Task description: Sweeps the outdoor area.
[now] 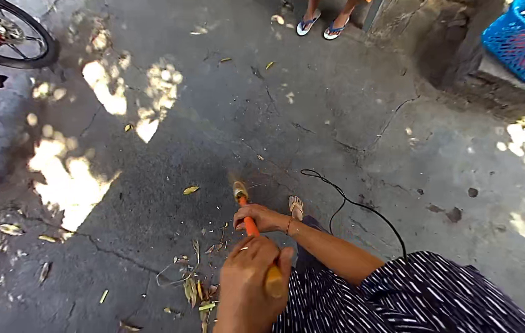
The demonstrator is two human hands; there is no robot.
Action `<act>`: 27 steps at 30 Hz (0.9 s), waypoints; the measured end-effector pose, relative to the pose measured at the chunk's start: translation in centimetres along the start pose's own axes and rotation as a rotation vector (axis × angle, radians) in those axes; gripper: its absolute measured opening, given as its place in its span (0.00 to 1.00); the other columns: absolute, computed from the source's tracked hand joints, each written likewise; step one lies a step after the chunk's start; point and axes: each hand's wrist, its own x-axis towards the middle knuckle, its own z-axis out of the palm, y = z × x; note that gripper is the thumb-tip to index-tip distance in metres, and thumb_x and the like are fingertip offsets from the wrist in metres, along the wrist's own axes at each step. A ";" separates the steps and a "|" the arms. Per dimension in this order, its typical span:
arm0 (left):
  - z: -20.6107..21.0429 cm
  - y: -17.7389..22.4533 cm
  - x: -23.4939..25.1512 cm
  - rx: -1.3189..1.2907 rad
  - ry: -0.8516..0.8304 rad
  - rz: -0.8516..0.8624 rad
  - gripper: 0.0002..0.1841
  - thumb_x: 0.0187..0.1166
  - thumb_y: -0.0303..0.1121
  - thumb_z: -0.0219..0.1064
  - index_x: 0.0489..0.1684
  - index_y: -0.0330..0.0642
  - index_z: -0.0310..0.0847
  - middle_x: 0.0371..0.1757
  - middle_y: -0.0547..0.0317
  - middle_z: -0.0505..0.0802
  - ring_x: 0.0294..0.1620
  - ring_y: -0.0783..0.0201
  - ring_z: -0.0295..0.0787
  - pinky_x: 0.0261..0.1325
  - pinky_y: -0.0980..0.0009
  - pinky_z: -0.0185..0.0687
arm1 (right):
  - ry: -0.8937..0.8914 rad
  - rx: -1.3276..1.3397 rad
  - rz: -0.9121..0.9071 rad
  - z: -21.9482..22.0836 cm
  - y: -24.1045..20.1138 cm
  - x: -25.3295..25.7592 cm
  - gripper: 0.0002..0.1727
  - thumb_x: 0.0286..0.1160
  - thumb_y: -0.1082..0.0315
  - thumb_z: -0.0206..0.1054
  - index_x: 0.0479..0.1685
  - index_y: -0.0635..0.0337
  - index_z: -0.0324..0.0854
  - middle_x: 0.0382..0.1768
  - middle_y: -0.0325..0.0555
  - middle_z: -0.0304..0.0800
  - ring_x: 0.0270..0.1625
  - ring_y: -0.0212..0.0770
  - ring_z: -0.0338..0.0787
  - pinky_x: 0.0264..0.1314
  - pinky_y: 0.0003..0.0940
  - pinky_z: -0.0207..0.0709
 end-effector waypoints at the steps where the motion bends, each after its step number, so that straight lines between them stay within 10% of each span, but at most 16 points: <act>1: 0.8 0.3 0.9 0.078 -0.010 0.048 0.22 0.84 0.47 0.61 0.19 0.44 0.86 0.26 0.60 0.94 0.36 0.66 0.95 0.53 0.64 0.90 | 0.021 0.045 -0.052 -0.2 0.3 0.4 0.08 0.75 0.76 0.69 0.44 0.76 0.89 0.44 0.65 0.92 0.54 0.58 0.90 0.67 0.50 0.77; 9: -9.6 -2.0 8.3 -0.413 -0.065 0.213 0.17 0.87 0.45 0.65 0.25 0.48 0.80 0.38 0.66 0.96 0.54 0.69 0.94 0.85 0.58 0.72 | 0.113 -0.350 0.114 -9.5 -8.3 4.3 0.13 0.79 0.62 0.68 0.49 0.64 0.89 0.40 0.56 0.93 0.50 0.57 0.91 0.56 0.56 0.78; 18: 2.5 -16.8 16.3 -0.836 0.021 0.078 0.13 0.83 0.37 0.68 0.32 0.38 0.89 0.43 0.56 0.97 0.57 0.60 0.94 0.70 0.60 0.86 | 0.016 -0.518 0.772 -20.9 3.1 5.8 0.17 0.74 0.78 0.66 0.60 0.71 0.86 0.65 0.68 0.86 0.75 0.67 0.79 0.82 0.64 0.61; 27: -13.3 -14.2 17.9 -0.162 0.002 -0.019 0.21 0.85 0.48 0.65 0.24 0.44 0.89 0.31 0.63 0.95 0.39 0.73 0.94 0.71 0.61 0.85 | -0.045 -0.109 0.092 -12.4 -0.9 21.0 0.09 0.68 0.81 0.70 0.45 0.77 0.89 0.45 0.68 0.92 0.54 0.62 0.90 0.67 0.58 0.75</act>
